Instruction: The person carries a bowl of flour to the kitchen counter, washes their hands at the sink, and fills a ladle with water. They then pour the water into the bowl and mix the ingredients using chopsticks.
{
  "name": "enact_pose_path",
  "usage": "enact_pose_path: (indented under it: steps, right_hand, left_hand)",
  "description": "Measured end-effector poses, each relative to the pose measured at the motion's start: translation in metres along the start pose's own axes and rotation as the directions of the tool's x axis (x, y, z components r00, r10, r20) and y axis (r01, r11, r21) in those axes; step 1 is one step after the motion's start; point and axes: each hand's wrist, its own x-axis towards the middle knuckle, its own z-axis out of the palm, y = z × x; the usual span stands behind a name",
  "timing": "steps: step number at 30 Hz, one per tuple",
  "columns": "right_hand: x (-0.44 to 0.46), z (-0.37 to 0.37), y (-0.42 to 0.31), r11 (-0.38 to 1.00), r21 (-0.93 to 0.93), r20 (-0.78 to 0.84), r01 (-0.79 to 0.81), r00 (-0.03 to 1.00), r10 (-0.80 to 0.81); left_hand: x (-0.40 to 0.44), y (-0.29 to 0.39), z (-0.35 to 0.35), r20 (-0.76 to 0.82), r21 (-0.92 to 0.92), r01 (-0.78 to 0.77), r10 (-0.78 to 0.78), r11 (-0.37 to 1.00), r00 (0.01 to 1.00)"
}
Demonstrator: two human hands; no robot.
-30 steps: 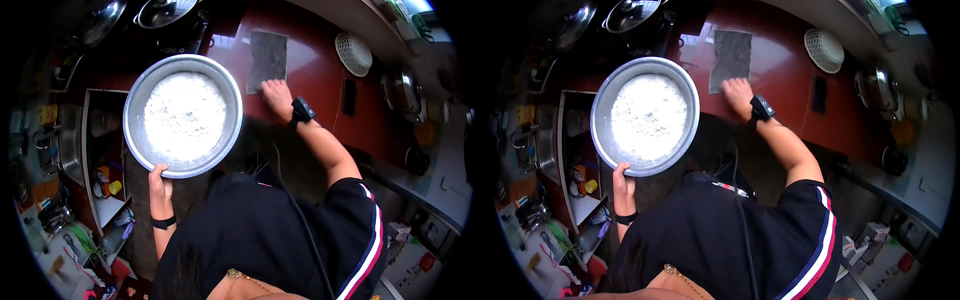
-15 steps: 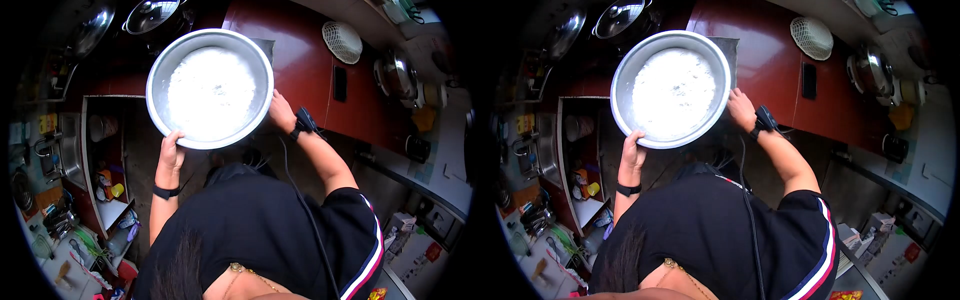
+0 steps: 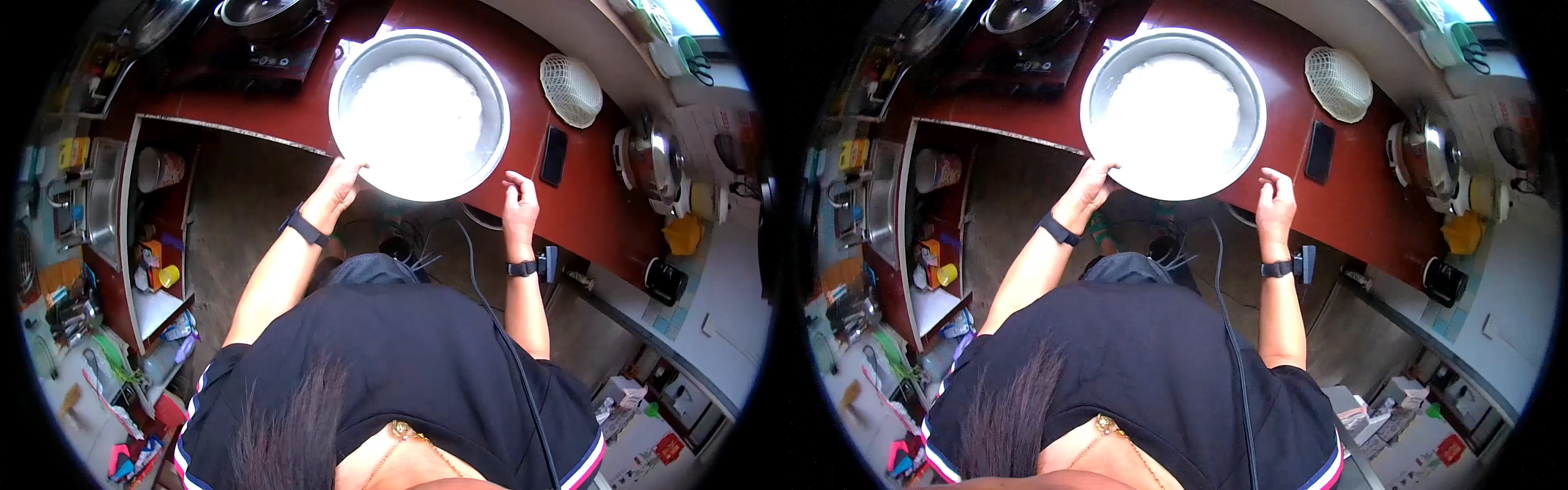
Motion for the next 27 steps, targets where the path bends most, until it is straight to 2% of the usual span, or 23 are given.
enact_pose_path:
  steps: [1, 5, 6, 7, 8, 9, 11, 14, 16, 17, 20, 21, 22, 24, 26, 27]
  right_hand:
    - [0.002, 0.001, -0.005, 0.992, 0.121, -0.001, -0.019, 1.0, 0.019]
    - [-0.002, 0.011, -0.06, 0.988, 0.152, 0.058, 0.007, 0.998, -0.016]
    - [-0.004, 0.013, -0.069, 0.985, 0.174, 0.075, 0.011, 0.997, -0.025]
    - [-0.009, 0.016, -0.08, 0.984, 0.18, 0.073, 0.009, 0.997, -0.022]
    - [-0.015, 0.021, -0.088, 0.976, 0.217, 0.069, 0.024, 0.997, -0.04]
    - [-0.021, 0.022, -0.093, 0.98, 0.2, 0.08, 0.026, 0.996, -0.042]
    - [-0.028, 0.024, -0.091, 0.962, 0.257, 0.098, 0.091, 0.988, -0.119]
    - [-0.059, 0.044, -0.142, 0.973, 0.191, 0.102, 0.126, 0.984, -0.148]
    - [-0.08, 0.075, -0.169, 0.953, 0.266, 0.123, 0.144, 0.976, -0.181]
    - [-0.088, 0.098, -0.185, 0.928, 0.306, 0.12, 0.213, 0.958, -0.259]
    - [-0.134, 0.178, -0.266, 0.962, 0.173, 0.26, 0.211, 0.932, -0.251]
    - [-0.135, 0.216, -0.278, 0.929, 0.103, 0.33, 0.356, 0.868, -0.37]
    - [-0.143, 0.252, -0.298, 0.788, 0.04, 0.361, 0.615, 0.726, -0.585]
    - [-0.195, 0.311, -0.394, 0.794, 0.27, 0.446, 0.545, 0.66, -0.605]
    - [-0.211, 0.368, -0.436, 0.849, 0.281, 0.557, 0.446, 0.645, -0.523]
    - [-0.223, 0.395, -0.457, 0.835, 0.294, 0.605, 0.464, 0.586, -0.539]
  left_hand:
    - [0.0, 0.005, 0.0, 0.02, 0.008, 0.018, -0.018, 1.0, 1.0]
    - [-0.024, 0.026, -0.013, 0.146, 0.143, -0.03, 0.008, 0.989, 0.989]
    - [-0.027, 0.034, -0.023, 0.175, 0.195, 0.014, -0.049, 0.981, 0.983]
    - [-0.027, 0.031, -0.032, 0.059, 0.206, -0.017, 0.004, 0.978, 0.998]
    - [-0.056, 0.054, -0.03, -0.007, 0.177, 0.038, -0.037, 0.983, 0.999]
    - [-0.062, 0.049, -0.05, -0.029, 0.119, 0.016, -0.012, 0.993, 1.0]
    - [-0.076, 0.047, -0.087, -0.021, 0.137, -0.017, 0.02, 0.99, 1.0]
    - [-0.117, 0.058, -0.156, -0.092, 0.086, -0.075, 0.083, 0.994, 0.992]
    - [-0.148, 0.064, -0.218, -0.149, 0.031, -0.109, 0.113, 0.994, 0.982]
    - [-0.168, 0.072, -0.246, -0.215, 0.007, -0.112, 0.11, 0.994, 0.97]
    - [-0.243, 0.095, -0.339, -0.315, -0.03, -0.251, 0.229, 0.967, 0.921]
    - [-0.268, 0.103, -0.372, -0.373, -0.045, -0.314, 0.276, 0.948, 0.886]
    - [-0.29, 0.11, -0.401, -0.436, -0.058, -0.357, 0.299, 0.932, 0.849]
    - [-0.335, 0.121, -0.458, -0.537, -0.097, -0.442, 0.327, 0.892, 0.777]
    - [-0.375, 0.129, -0.495, -0.625, -0.102, -0.518, 0.35, 0.849, 0.697]
    - [-0.39, 0.13, -0.516, -0.655, -0.084, -0.546, 0.367, 0.834, 0.661]
